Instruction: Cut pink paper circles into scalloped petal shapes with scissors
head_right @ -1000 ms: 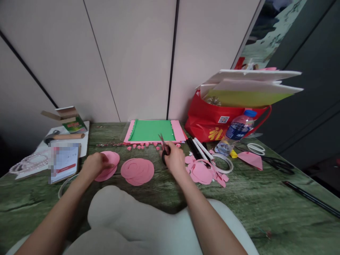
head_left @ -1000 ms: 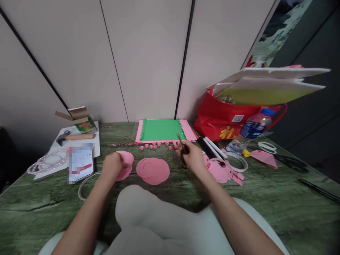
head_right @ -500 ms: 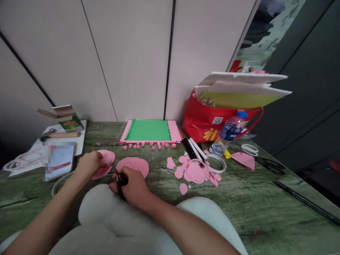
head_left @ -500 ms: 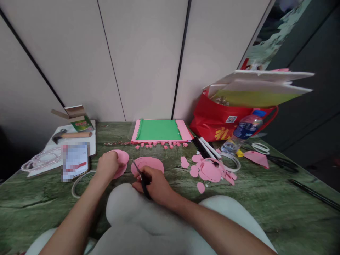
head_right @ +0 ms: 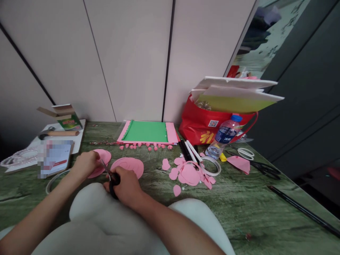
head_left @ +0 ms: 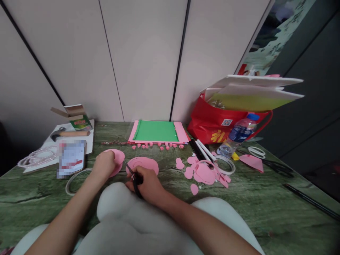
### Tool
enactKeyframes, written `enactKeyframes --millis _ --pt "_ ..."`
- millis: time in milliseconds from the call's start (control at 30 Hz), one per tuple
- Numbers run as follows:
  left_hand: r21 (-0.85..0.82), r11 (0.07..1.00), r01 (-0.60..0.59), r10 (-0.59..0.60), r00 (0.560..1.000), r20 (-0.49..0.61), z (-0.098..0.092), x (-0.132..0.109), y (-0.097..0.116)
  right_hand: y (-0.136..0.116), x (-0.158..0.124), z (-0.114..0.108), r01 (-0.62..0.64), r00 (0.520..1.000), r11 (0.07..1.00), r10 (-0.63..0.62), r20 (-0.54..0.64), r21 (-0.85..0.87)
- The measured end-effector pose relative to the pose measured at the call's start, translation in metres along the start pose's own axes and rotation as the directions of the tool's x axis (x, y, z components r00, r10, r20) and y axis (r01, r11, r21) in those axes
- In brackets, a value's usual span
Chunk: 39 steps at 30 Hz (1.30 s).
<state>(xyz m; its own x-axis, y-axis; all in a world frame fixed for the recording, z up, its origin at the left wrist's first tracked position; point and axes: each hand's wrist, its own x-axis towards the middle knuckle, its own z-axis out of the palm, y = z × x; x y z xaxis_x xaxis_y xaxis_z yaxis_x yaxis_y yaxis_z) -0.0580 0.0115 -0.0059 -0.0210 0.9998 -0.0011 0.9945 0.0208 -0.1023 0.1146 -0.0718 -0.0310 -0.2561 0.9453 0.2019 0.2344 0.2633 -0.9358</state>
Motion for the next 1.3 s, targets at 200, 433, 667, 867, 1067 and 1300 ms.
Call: enactKeyframes --millis 200,433,667,867,1067,1300 --pt "-0.001 1.000 -0.002 0.002 1.000 -0.019 -0.001 -0.001 0.003 0.000 0.003 -0.003 -0.014 1.000 0.998 0.013 -0.019 -0.054" --pt "-0.023 1.000 0.014 -0.014 0.999 -0.029 -0.007 -0.005 0.001 0.001 0.004 -0.002 -0.023 0.999 1.000 0.023 -0.027 -0.015" --pt "-0.007 1.000 0.008 -0.008 1.000 -0.005 -0.004 -0.005 0.004 0.003 0.004 -0.003 0.008 1.000 1.000 -0.009 -0.030 -0.023" --pt "-0.022 1.000 0.018 -0.018 1.000 0.005 -0.009 -0.005 0.003 0.003 0.005 -0.001 0.038 0.999 0.997 -0.039 -0.023 -0.068" --pt "-0.024 0.999 0.028 -0.027 0.999 0.046 -0.015 -0.007 0.004 0.009 0.035 -0.079 -0.176 0.882 0.882 -0.056 -0.468 -0.437" --pt "-0.011 1.000 0.008 -0.007 0.998 0.059 -0.017 -0.013 0.008 0.060 0.052 -0.159 -0.485 0.704 0.742 0.018 -0.710 -0.462"
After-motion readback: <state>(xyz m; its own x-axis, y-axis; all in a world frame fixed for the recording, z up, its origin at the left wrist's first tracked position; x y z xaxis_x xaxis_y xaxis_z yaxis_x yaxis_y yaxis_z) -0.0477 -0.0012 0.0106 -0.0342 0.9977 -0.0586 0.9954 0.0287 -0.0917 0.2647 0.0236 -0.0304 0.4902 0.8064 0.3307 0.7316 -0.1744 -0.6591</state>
